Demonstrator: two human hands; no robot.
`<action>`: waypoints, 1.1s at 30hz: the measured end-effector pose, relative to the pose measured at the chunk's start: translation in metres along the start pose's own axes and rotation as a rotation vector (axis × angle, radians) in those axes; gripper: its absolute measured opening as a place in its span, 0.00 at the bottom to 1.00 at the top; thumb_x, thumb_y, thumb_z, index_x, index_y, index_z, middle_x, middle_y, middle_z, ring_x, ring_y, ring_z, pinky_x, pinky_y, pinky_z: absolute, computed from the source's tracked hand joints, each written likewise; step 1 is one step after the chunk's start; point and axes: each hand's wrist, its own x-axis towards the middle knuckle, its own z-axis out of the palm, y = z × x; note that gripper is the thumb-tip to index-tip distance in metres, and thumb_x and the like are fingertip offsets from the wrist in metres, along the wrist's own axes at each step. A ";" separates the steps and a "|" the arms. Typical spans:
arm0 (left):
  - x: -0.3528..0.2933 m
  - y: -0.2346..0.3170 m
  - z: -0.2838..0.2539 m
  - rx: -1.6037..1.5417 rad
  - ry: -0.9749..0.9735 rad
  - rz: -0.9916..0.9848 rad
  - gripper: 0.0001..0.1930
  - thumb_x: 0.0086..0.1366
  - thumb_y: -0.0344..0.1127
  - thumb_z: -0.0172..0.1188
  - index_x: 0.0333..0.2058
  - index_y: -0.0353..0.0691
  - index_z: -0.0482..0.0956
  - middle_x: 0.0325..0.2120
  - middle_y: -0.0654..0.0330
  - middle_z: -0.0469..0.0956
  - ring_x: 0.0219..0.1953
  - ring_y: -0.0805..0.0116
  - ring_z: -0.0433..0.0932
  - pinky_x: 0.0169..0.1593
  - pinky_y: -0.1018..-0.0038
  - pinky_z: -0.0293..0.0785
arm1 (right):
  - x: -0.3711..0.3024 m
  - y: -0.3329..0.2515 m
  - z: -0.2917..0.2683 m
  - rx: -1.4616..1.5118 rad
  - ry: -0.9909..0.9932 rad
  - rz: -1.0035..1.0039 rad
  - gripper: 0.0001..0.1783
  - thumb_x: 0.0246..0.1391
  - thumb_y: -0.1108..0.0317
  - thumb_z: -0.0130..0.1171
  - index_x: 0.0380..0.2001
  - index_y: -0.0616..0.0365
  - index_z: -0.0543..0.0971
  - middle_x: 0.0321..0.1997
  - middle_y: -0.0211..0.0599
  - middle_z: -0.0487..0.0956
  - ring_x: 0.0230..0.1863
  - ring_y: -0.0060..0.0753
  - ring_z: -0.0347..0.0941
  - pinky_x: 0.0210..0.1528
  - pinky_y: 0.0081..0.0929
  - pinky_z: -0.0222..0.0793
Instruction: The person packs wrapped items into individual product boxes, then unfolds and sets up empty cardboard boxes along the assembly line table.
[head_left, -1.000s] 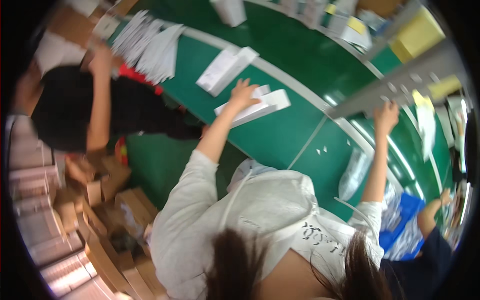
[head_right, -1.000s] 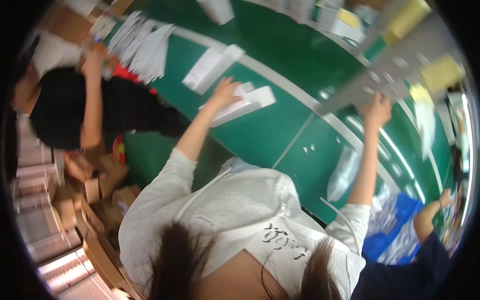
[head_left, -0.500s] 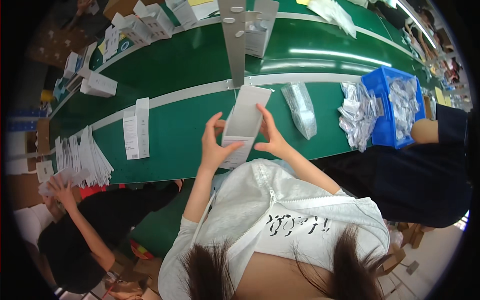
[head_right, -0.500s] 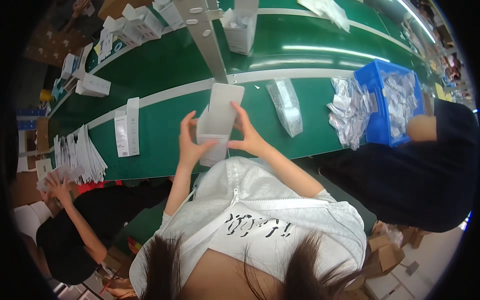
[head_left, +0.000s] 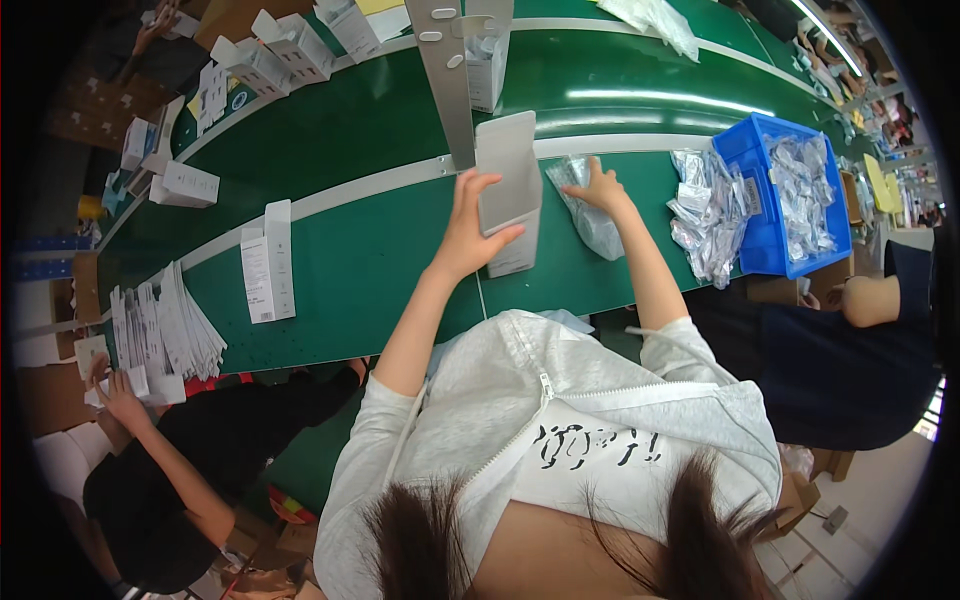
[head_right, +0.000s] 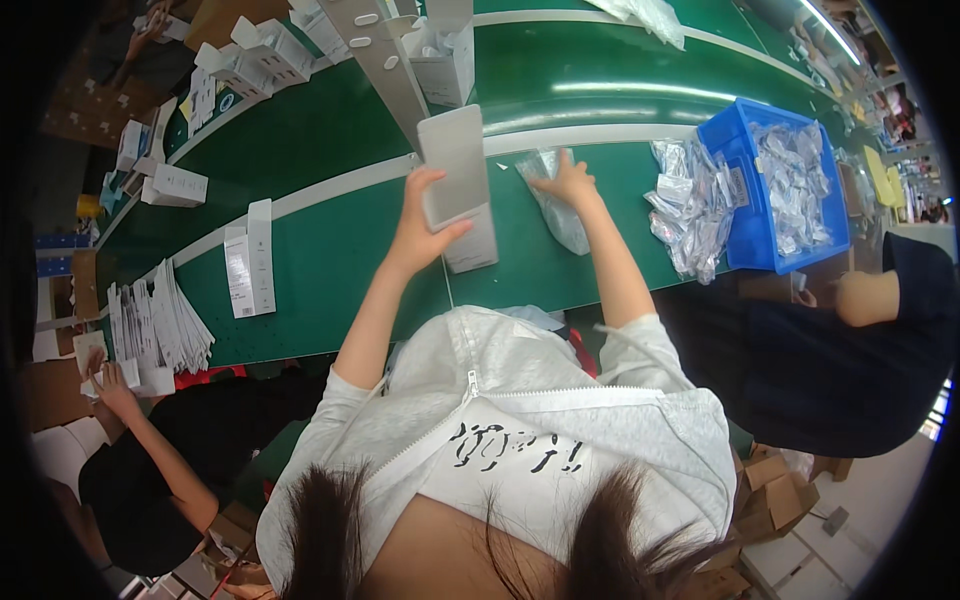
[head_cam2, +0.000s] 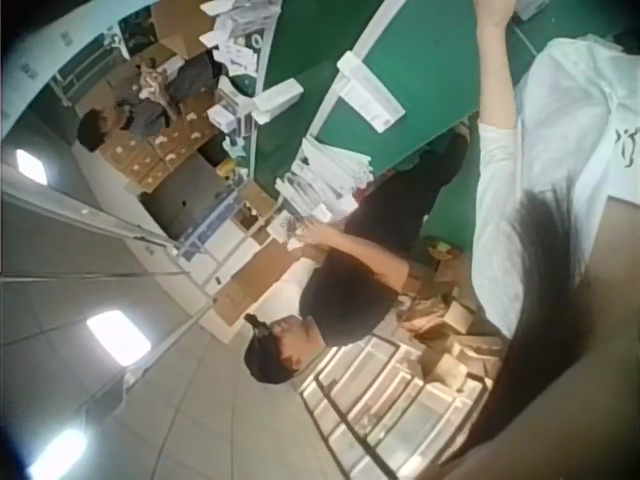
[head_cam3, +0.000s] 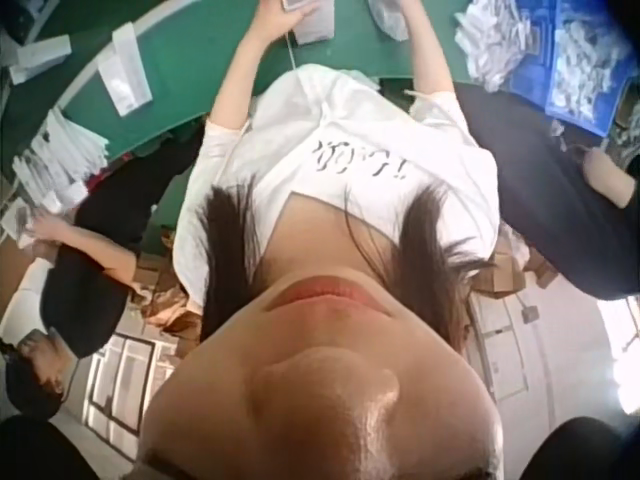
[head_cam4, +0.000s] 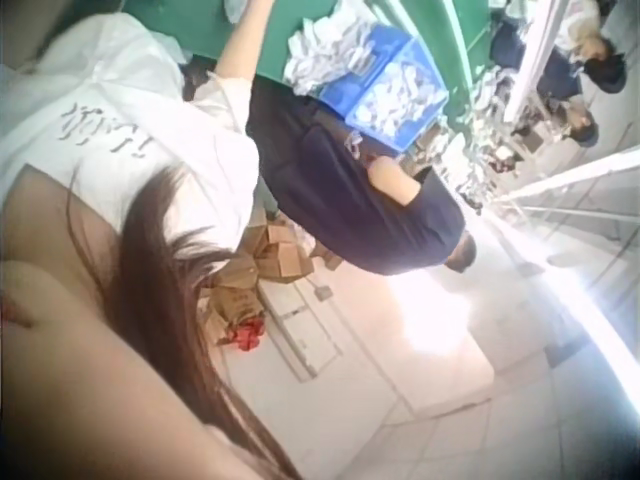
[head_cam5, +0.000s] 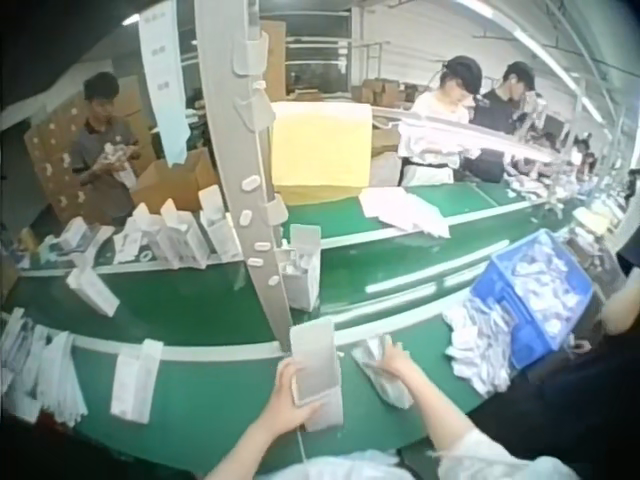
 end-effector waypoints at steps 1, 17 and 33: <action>0.002 -0.004 0.008 -0.002 -0.008 -0.007 0.36 0.41 0.30 0.64 0.51 0.46 0.58 0.51 0.54 0.56 0.52 0.56 0.60 0.53 0.68 0.58 | 0.002 -0.002 0.002 -0.051 0.011 -0.016 0.45 0.38 0.53 0.61 0.59 0.53 0.54 0.53 0.52 0.63 0.46 0.56 0.64 0.48 0.41 0.62; 0.006 -0.002 0.051 -0.184 0.150 -0.192 0.30 0.41 0.29 0.65 0.40 0.43 0.54 0.49 0.50 0.60 0.50 0.52 0.63 0.52 0.67 0.60 | -0.090 -0.018 -0.084 1.907 -0.017 -0.442 0.39 0.40 0.70 0.56 0.57 0.50 0.52 0.53 0.45 0.61 0.47 0.40 0.63 0.46 0.31 0.62; -0.019 0.001 0.080 -0.095 0.347 -0.155 0.34 0.38 0.30 0.69 0.36 0.42 0.50 0.53 0.43 0.57 0.47 0.47 0.67 0.45 0.67 0.67 | -0.122 -0.059 -0.009 0.441 0.876 -1.018 0.22 0.35 0.66 0.59 0.40 0.54 0.72 0.48 0.42 0.65 0.51 0.44 0.59 0.53 0.35 0.55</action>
